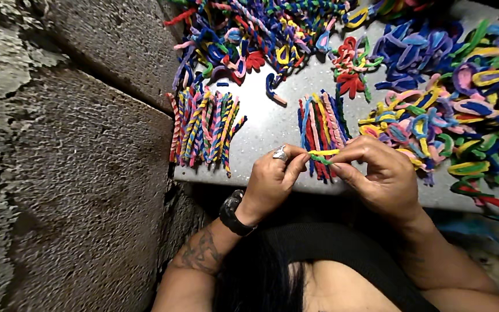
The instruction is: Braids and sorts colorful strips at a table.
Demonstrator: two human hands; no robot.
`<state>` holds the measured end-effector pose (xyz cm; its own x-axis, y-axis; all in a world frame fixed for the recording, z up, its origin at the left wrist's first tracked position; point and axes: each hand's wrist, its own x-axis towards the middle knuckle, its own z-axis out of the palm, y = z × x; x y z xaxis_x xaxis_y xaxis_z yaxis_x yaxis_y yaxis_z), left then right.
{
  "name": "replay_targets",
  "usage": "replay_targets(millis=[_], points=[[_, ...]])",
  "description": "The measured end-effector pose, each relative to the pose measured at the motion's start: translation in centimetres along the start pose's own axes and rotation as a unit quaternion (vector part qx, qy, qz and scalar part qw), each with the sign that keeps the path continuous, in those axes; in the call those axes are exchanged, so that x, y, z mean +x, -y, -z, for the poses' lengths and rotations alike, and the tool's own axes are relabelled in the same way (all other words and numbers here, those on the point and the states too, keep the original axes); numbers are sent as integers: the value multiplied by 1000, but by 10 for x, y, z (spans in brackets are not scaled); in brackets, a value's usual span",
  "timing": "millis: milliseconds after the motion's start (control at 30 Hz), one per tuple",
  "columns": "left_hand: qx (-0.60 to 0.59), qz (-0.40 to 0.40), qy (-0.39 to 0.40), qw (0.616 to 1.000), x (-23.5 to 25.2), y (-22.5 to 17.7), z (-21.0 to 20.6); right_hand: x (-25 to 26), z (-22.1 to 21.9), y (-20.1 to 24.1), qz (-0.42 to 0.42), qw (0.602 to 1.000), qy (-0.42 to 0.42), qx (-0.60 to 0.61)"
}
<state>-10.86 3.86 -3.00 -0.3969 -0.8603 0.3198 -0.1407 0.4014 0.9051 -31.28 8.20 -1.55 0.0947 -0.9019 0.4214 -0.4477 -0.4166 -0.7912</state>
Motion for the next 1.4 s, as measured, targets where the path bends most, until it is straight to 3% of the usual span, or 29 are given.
replay_targets(millis=[167,333,467,567,733,867,1167,1300,1400], points=[[157,-86,42,983,3,-2,4,0,-2,1,74,992,-44,-95],[17,-109,128,986,3,-2,10,12,8,-3,13,1000,-17,-17],[-52,-87,125,987,0,-1,10,12,2,-11,-90,989,9,113],[-96,-35,114,988,-3,-1,8,10,1,-13,-133,978,-4,163],[-205,136,138,959,-1,-5,11,9,6,-14,-121,968,-17,220],[-228,175,168,943,-1,-5,11,9,4,-15,-111,968,-17,224],[-91,66,53,992,-3,-1,4,9,2,-11,-110,975,-40,188],[-142,100,32,984,-4,-2,4,9,3,-13,-92,975,-53,193],[-191,136,35,971,-4,-4,6,6,4,-16,-28,987,-29,155]])
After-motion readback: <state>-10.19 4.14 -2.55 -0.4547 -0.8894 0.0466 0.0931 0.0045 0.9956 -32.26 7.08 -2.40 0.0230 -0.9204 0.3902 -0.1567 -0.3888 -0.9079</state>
